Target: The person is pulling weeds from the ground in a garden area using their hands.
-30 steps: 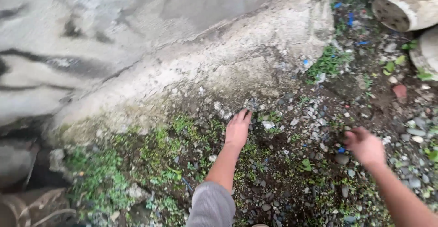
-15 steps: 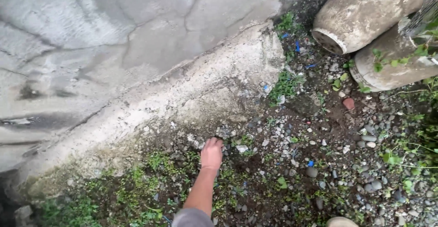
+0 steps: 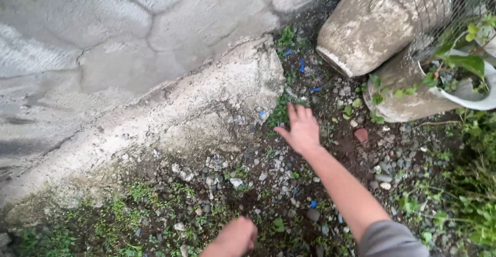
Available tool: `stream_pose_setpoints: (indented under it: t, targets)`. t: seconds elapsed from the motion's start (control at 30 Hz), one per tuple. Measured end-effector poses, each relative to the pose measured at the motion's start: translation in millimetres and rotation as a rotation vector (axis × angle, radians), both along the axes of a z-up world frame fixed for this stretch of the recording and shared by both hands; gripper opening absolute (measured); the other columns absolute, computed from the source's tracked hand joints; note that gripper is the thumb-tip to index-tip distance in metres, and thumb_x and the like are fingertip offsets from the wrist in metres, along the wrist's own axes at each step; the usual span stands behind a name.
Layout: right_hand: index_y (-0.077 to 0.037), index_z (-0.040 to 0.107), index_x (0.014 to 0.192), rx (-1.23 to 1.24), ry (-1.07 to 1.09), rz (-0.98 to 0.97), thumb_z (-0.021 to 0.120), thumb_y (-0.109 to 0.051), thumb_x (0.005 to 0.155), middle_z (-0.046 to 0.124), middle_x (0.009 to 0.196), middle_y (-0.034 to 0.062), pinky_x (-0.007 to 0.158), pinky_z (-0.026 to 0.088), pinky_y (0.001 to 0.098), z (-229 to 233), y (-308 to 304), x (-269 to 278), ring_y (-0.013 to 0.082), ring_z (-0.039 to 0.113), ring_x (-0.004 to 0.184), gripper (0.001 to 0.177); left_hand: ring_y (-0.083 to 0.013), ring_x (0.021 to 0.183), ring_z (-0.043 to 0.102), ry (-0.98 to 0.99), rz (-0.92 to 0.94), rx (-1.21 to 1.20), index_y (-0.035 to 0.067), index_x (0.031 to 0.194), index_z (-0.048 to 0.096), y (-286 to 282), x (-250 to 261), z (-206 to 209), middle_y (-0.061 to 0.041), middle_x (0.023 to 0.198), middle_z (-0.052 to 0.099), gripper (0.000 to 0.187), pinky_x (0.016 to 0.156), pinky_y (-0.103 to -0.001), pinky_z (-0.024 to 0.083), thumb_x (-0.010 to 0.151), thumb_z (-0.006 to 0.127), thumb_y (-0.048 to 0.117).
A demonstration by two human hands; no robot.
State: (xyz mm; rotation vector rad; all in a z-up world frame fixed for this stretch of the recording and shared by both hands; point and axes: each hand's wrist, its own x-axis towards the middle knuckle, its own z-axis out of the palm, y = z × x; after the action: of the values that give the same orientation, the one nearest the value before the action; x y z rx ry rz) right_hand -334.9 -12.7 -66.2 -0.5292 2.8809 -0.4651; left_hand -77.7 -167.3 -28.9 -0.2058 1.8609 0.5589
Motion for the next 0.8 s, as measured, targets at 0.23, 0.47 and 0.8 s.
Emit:
stream_pose_setpoints:
  t: [0.23, 0.47, 0.8]
  targets:
    - [0.001, 0.067, 0.129, -0.275, 0.199, 0.042, 0.075, -0.028, 0.092, 0.067, 0.110, 0.0071, 0.091, 0.056, 0.0420, -66.3, -11.2, -20.8, 0.0242, 0.056, 0.102, 0.048, -0.0190, 0.100, 0.056, 0.305, -0.023, 0.022, 0.017, 0.100, 0.067, 34.7, 11.0, 60.5, 0.001, 0.096, 0.053, 0.028, 0.099, -0.043, 0.055, 0.101, 0.069, 0.045]
    - [-0.001, 0.077, 0.101, -0.376, 0.292, 0.164, 0.073, 0.000, 0.085, 0.075, 0.100, 0.0134, 0.109, 0.053, 0.0443, -76.5, -6.9, -36.8, 0.0259, 0.070, 0.095, 0.016, 0.0005, 0.071, 0.068, 0.572, 0.709, -0.103, 0.027, 0.082, 0.080, 63.3, -17.8, 72.5, 0.014, 0.084, 0.074, 0.003, 0.072, -0.012, 0.066, 0.084, 0.082, 0.028]
    - [0.004, 0.076, 0.100, -0.427, 0.383, 0.396, 0.065, 0.015, 0.079, 0.074, 0.097, 0.0157, 0.092, 0.062, 0.0400, -94.4, 1.0, -26.8, 0.0277, 0.067, 0.091, 0.026, -0.0072, 0.076, 0.070, 0.656, 0.784, 0.039, 0.018, 0.089, 0.078, 63.3, -62.2, 55.8, 0.004, 0.090, 0.077, 0.002, 0.081, -0.020, 0.066, 0.089, 0.077, 0.019]
